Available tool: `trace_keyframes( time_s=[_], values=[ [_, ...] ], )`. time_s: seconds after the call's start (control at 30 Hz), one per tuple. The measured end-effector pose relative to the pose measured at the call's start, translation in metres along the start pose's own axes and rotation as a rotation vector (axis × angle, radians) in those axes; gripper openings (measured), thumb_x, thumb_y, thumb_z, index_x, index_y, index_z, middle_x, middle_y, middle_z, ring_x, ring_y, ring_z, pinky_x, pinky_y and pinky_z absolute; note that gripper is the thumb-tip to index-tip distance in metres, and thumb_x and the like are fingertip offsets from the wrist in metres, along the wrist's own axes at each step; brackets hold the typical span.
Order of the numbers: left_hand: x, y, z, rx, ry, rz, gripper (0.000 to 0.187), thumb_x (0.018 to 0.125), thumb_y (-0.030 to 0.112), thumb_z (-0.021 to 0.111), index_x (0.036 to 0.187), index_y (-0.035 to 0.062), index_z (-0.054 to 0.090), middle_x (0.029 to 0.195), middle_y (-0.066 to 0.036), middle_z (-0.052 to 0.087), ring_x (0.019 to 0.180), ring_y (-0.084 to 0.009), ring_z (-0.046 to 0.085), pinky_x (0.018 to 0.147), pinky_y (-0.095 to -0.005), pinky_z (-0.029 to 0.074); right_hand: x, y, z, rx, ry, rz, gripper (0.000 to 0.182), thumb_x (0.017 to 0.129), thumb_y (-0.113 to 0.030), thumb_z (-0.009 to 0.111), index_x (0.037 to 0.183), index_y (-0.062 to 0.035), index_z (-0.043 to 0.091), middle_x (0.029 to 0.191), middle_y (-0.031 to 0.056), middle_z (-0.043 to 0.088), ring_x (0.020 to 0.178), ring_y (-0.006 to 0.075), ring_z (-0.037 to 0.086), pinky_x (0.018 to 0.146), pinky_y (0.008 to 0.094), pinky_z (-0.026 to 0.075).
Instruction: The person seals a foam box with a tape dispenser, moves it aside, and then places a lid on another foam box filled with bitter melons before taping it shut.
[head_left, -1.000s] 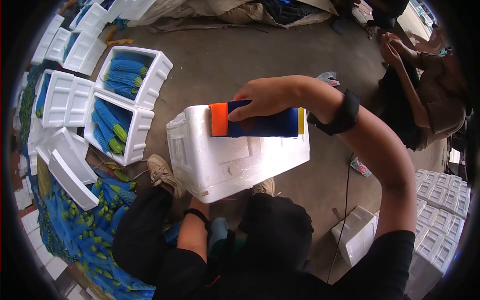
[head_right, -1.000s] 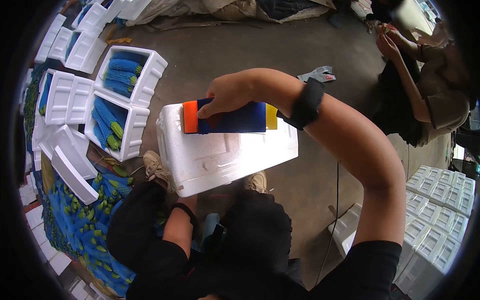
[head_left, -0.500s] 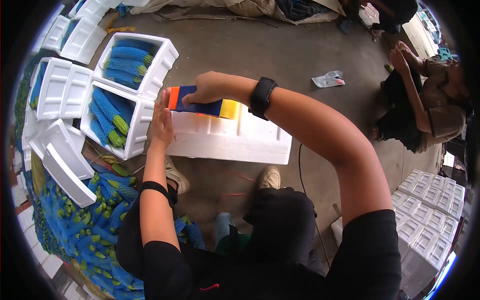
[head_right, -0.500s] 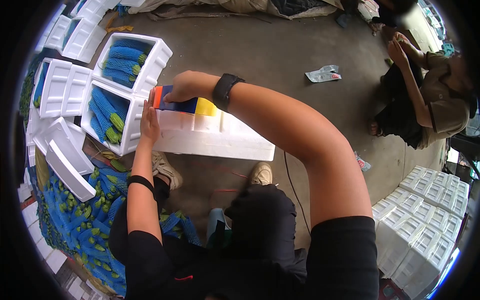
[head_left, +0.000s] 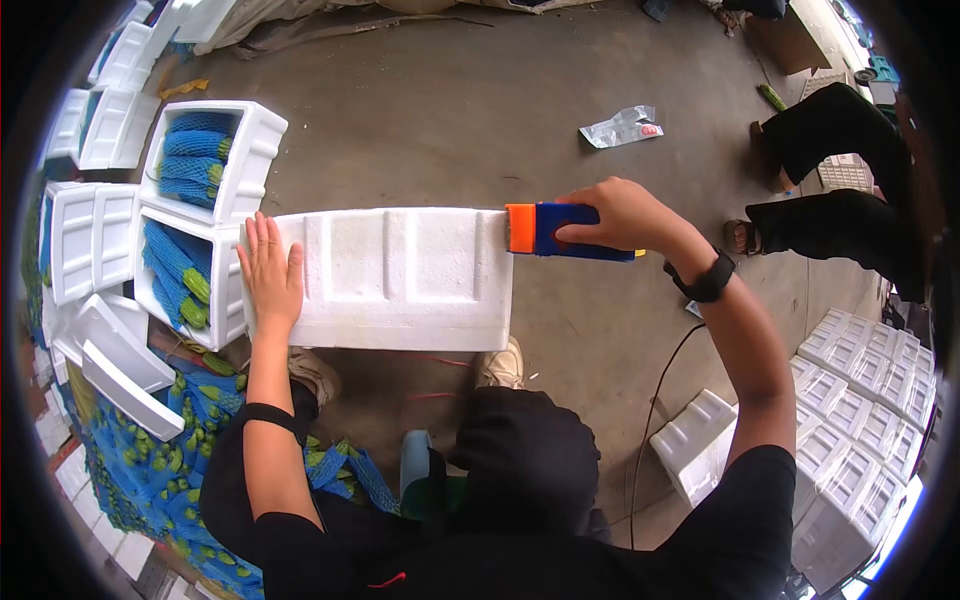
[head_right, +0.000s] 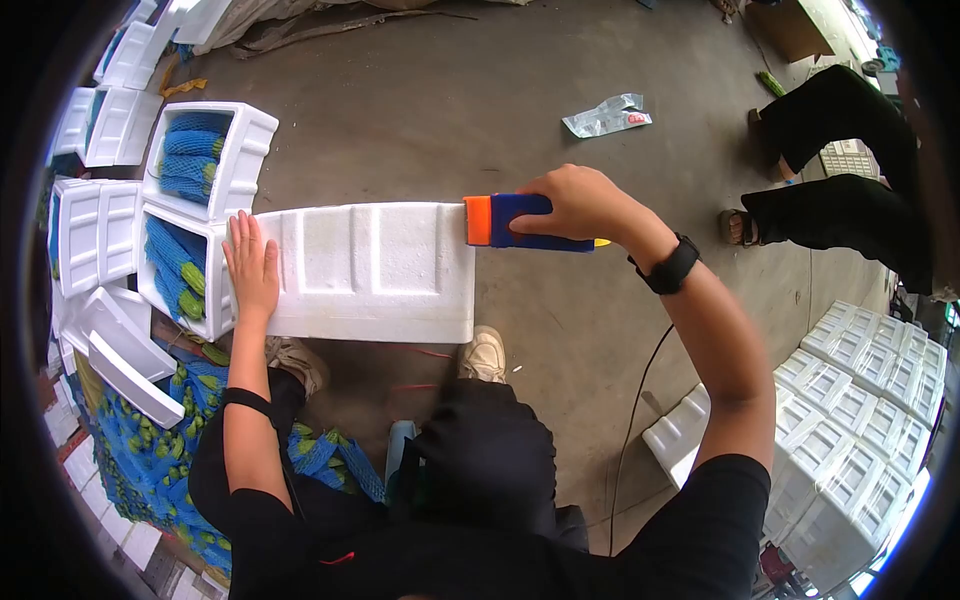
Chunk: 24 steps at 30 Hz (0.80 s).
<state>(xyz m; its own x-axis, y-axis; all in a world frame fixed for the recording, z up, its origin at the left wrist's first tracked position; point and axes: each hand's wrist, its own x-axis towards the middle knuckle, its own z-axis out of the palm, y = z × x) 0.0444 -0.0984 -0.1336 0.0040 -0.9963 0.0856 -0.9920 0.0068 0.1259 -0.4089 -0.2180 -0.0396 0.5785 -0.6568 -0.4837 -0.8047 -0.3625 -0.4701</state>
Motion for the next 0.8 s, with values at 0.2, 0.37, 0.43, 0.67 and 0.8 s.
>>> trace_keyframes(
  time_s=[0.2, 0.37, 0.43, 0.67, 0.8],
  values=[
    [0.054, 0.229, -0.001, -0.596, -0.079, 0.302, 0.057, 0.1, 0.045, 0.024, 0.147, 0.0133, 0.024, 0.152, -0.007, 0.026, 0.141, -0.0232, 0.02, 0.115, -0.0458, 0.011, 0.001, 0.028, 0.011, 0.141, 0.001, -0.071, 0.048, 0.079, -0.047, 0.065, 0.109, -0.0088, 0.067, 0.09, 0.0164, 0.069, 0.081, 0.0306, 0.066, 0.075, 0.0364, 0.052],
    [0.059, 0.248, 0.03, -0.184, -0.162, 0.456, 0.077, 0.09, 0.066, 0.015, 0.147, 0.0163, 0.024, 0.151, -0.005, 0.027, 0.141, -0.0218, 0.021, 0.115, -0.0458, 0.012, -0.025, 0.087, 0.036, 0.263, 0.082, -0.117, 0.051, 0.079, -0.048, 0.066, 0.112, -0.0095, 0.065, 0.089, 0.0155, 0.069, 0.08, 0.0314, 0.066, 0.075, 0.0367, 0.052],
    [0.06, 0.248, 0.031, -0.188, -0.203, 0.459, 0.078, 0.089, 0.069, 0.014, 0.147, 0.0169, 0.025, 0.151, -0.004, 0.027, 0.141, -0.0223, 0.02, 0.115, -0.0463, 0.012, -0.056, 0.121, 0.041, 0.319, 0.079, -0.025, 0.05, 0.078, -0.047, 0.066, 0.112, -0.0101, 0.066, 0.089, 0.0139, 0.069, 0.08, 0.0306, 0.065, 0.076, 0.0375, 0.052],
    [0.064, 0.251, 0.018, -0.13, -0.256, 0.567, 0.071, 0.092, 0.062, 0.024, 0.146, 0.0162, 0.027, 0.152, -0.004, 0.025, 0.142, -0.0225, 0.018, 0.115, -0.0471, 0.008, -0.018, 0.172, 0.15, 0.073, 0.107, 0.244, 0.042, 0.075, -0.047, 0.067, 0.094, -0.0096, 0.07, 0.084, 0.0114, 0.069, 0.081, 0.0294, 0.066, 0.072, 0.0384, 0.052],
    [0.059, 0.258, 0.007, -0.031, -0.324, 0.73, 0.057, 0.092, 0.049, 0.041, 0.133, 0.0098, 0.046, 0.141, -0.006, 0.041, 0.136, -0.0237, 0.029, 0.114, -0.0476, 0.014, 0.058, 0.104, 0.17, -0.018, 0.033, 0.289, 0.035, 0.076, -0.043, 0.066, 0.081, -0.0087, 0.071, 0.079, 0.0116, 0.069, 0.081, 0.0275, 0.067, 0.069, 0.0362, 0.053]
  ],
)
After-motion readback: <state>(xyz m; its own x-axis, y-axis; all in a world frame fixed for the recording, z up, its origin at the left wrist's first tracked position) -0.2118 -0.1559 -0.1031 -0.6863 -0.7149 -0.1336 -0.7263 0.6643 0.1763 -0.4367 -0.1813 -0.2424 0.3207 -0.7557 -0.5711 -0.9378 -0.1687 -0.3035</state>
